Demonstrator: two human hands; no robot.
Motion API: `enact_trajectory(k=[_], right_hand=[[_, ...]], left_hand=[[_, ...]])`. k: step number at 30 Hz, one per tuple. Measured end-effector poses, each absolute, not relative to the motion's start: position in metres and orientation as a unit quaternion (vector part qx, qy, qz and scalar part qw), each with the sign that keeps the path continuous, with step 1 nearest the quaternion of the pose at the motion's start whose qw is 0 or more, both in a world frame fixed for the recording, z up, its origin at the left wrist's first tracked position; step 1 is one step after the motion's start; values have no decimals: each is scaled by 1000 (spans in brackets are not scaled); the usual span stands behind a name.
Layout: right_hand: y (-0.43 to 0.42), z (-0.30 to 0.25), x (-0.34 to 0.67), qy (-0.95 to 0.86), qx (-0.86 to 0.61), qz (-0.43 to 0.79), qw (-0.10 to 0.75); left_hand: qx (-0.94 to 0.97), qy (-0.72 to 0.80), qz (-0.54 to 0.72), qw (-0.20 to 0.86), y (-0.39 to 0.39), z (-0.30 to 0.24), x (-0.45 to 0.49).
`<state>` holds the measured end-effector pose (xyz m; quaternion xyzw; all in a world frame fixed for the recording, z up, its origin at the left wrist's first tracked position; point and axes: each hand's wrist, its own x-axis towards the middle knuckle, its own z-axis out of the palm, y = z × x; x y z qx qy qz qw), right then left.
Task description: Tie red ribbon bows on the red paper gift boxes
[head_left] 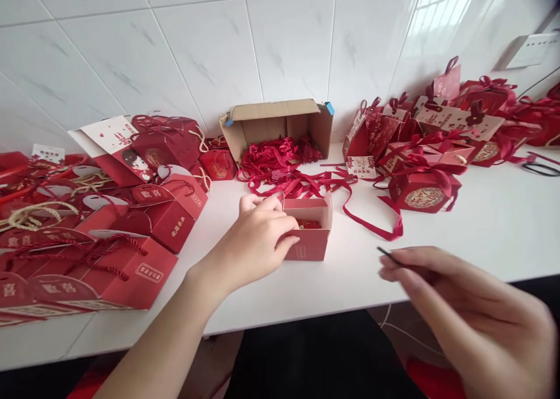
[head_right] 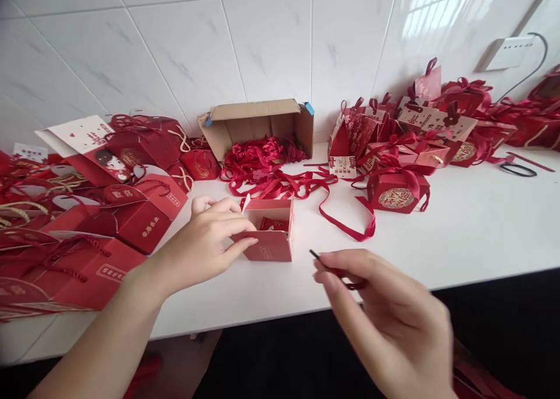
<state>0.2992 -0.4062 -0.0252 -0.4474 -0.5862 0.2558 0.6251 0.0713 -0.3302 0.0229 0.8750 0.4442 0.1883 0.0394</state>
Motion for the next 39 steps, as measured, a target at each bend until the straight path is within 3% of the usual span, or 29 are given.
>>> enact_trajectory(k=[4,8,14,23,33,39], right_hand=[[-391,-49,277,-633,-424,280,584],[-381,-73,271,-639,-420,311,564],[-375,-76,264,-643,-407,294,578],[-375,-84,257,-598,-374,361,610],[-374,-82,252,-612,-364,344,611],[-375,-81,249,-618,-359,331,616]], left_hand=[[894,379,225,79,-320,31,93],[899,390,140,140,-309,40,105],[851,469,103,214,-319,41,116],[728,528,130,418,-329,38,96],[679,549,185,450,-333,32,89],[692,538,153,455,-336,35,89]])
